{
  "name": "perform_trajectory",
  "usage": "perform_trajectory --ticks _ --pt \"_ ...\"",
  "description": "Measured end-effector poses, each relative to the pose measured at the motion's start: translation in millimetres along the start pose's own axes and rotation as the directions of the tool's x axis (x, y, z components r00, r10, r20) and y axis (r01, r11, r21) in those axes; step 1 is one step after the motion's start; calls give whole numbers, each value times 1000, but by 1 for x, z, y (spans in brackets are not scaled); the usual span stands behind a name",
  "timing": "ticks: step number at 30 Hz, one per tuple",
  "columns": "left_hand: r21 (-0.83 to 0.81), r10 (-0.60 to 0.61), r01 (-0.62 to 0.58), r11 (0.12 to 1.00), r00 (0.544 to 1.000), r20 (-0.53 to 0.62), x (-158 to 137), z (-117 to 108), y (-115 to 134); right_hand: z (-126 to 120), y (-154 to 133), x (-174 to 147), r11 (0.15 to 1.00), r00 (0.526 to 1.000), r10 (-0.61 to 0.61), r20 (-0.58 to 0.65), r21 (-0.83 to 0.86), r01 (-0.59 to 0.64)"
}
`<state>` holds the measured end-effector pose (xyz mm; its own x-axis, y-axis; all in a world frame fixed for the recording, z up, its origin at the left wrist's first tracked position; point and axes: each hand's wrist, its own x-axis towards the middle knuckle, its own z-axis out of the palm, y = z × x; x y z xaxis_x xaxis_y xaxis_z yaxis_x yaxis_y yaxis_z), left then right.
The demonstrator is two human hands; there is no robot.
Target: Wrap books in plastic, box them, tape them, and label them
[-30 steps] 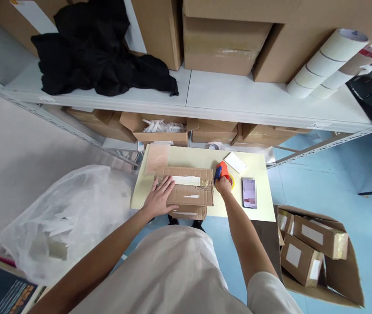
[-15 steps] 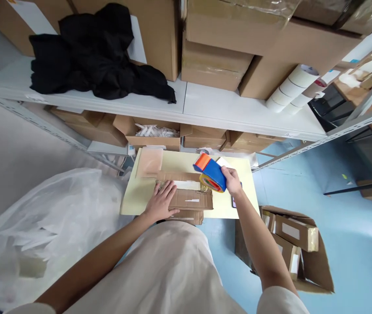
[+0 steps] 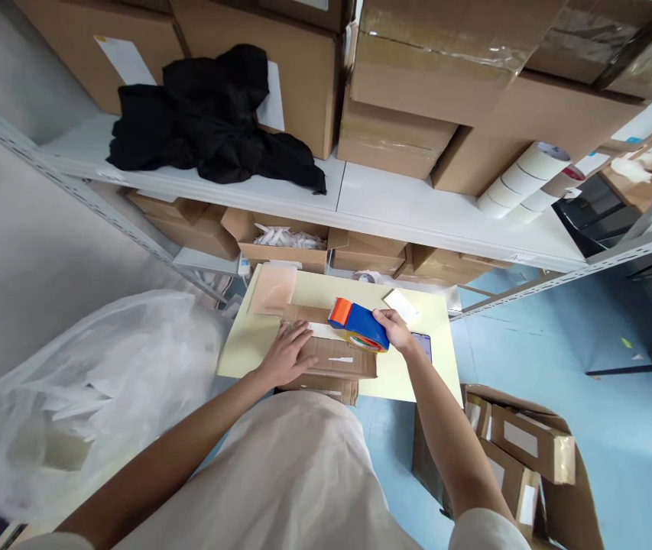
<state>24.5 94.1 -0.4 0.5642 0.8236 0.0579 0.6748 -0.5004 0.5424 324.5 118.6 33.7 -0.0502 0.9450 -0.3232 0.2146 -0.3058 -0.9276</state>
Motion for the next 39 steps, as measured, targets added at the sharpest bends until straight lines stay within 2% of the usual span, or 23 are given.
perform_trajectory --ticks 2,4,5,7,9,11,13,18,24,27,30,36,39 --pt "-145 -87 77 986 994 -62 9 -3 3 -1 1 0 1000 999 -26 28 12 26" --pt "-370 -199 151 916 976 -93 21 -6 8 -1 2 0 998 997 -54 53 21 52" --pt "-502 -259 182 845 962 -86 28 -8 10 -1 2 0 998 996 -64 59 21 63" --pt "-733 -347 229 640 938 -10 41 -13 17 -1 1 0 997 996 -73 59 16 72" --pt "-867 -383 269 420 918 100 51 -18 25 0 0 -1 998 995 -69 67 15 69" --pt "-919 -400 305 249 897 188 56 -22 31 0 -3 -1 998 994 -70 84 10 70" --pt "-942 -419 311 124 877 234 58 -25 36 1 -8 -2 996 992 -89 94 -9 90" --pt "-955 -387 283 -94 873 297 57 -29 42 1 -17 -5 986 982 -153 112 -50 160" --pt "-930 -318 281 -235 882 347 56 -32 44 1 -20 -7 976 972 -196 133 -75 207" --pt "-920 -288 284 -269 888 359 55 -30 42 1 -22 -8 969 967 -217 132 -90 230" --pt "-924 -274 280 -261 896 349 54 -27 39 1 -23 -9 967 967 -220 126 -100 233" --pt "-960 -319 222 -168 910 266 53 -21 37 4 -22 -11 976 977 -189 96 -94 197" --pt "-952 -327 214 -217 903 278 52 -23 36 4 -25 -12 968 972 -222 72 -102 229"
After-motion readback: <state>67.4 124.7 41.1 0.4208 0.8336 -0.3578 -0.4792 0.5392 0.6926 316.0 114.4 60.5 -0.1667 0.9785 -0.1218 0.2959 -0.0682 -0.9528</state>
